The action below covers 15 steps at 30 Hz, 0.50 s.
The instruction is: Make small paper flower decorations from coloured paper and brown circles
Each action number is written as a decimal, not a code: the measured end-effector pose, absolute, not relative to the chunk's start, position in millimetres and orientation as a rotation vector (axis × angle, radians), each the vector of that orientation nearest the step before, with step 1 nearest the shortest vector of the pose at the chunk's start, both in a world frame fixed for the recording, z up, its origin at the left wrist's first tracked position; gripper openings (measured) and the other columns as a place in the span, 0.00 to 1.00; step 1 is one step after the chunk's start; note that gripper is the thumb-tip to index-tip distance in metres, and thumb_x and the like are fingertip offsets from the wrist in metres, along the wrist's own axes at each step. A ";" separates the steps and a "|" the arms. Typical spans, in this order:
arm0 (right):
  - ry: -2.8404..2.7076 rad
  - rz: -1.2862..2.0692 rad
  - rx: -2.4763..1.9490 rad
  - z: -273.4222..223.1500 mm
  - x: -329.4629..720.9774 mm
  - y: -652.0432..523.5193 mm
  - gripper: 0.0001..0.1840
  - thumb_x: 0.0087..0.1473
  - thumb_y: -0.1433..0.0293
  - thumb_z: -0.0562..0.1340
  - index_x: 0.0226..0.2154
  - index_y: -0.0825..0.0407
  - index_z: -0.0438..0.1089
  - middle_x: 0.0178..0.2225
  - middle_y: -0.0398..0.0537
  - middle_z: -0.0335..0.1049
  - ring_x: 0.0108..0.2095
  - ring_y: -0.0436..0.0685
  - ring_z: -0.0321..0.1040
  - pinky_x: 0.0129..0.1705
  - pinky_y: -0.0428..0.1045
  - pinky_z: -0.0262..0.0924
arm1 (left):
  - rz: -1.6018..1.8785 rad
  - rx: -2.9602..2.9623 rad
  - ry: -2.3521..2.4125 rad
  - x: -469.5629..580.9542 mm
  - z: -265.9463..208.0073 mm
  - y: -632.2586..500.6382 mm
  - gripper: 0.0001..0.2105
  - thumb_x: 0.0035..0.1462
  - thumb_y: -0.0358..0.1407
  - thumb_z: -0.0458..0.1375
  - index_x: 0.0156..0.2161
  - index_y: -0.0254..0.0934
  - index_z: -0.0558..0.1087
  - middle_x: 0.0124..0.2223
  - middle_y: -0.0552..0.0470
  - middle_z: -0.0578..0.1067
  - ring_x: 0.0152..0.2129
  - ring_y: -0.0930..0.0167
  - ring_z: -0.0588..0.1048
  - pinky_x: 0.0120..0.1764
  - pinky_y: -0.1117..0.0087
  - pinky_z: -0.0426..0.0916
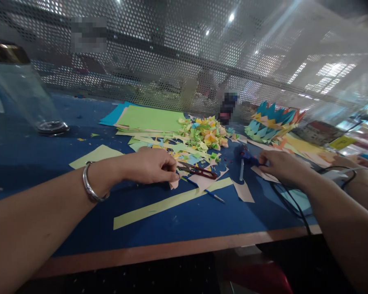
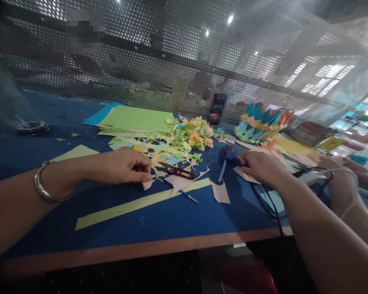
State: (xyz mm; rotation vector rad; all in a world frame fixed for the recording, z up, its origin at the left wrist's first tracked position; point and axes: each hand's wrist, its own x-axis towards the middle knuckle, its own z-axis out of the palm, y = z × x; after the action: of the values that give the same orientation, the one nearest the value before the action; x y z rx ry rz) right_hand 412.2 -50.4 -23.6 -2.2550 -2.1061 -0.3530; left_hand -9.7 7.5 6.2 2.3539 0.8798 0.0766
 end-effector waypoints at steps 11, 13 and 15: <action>-2.152 -0.382 -2.352 -18.5 418.1 -46.4 0.03 0.50 0.70 0.61 0.32 0.49 0.69 0.36 0.55 0.73 0.34 0.62 0.67 0.31 0.53 0.49 | 0.091 2.410 0.903 -11.8 6.1 8.4 0.08 0.51 0.37 0.58 0.33 0.41 0.79 0.28 0.50 0.76 0.20 0.70 0.67 0.24 0.71 0.53; -2.118 -0.411 -2.351 -15.0 409.1 -48.2 0.06 0.51 0.72 0.59 0.34 0.49 0.70 0.40 0.56 0.74 0.36 0.63 0.67 0.31 0.53 0.49 | 0.145 2.412 0.918 -11.1 5.2 8.9 0.09 0.51 0.36 0.57 0.35 0.41 0.79 0.28 0.51 0.76 0.21 0.71 0.67 0.25 0.71 0.53; -2.079 -0.453 -2.334 -9.4 397.1 -50.2 0.08 0.52 0.72 0.56 0.35 0.49 0.70 0.42 0.54 0.74 0.36 0.63 0.67 0.31 0.52 0.49 | 0.248 2.400 0.930 -10.2 3.8 9.1 0.09 0.51 0.36 0.57 0.37 0.40 0.78 0.28 0.51 0.75 0.21 0.71 0.66 0.25 0.71 0.54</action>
State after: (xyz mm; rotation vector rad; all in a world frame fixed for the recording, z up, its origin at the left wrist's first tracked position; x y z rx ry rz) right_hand 397.1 -50.2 -9.4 -2.3335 -2.0786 -0.4531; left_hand -10.2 9.1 3.8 2.3998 0.9301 0.2480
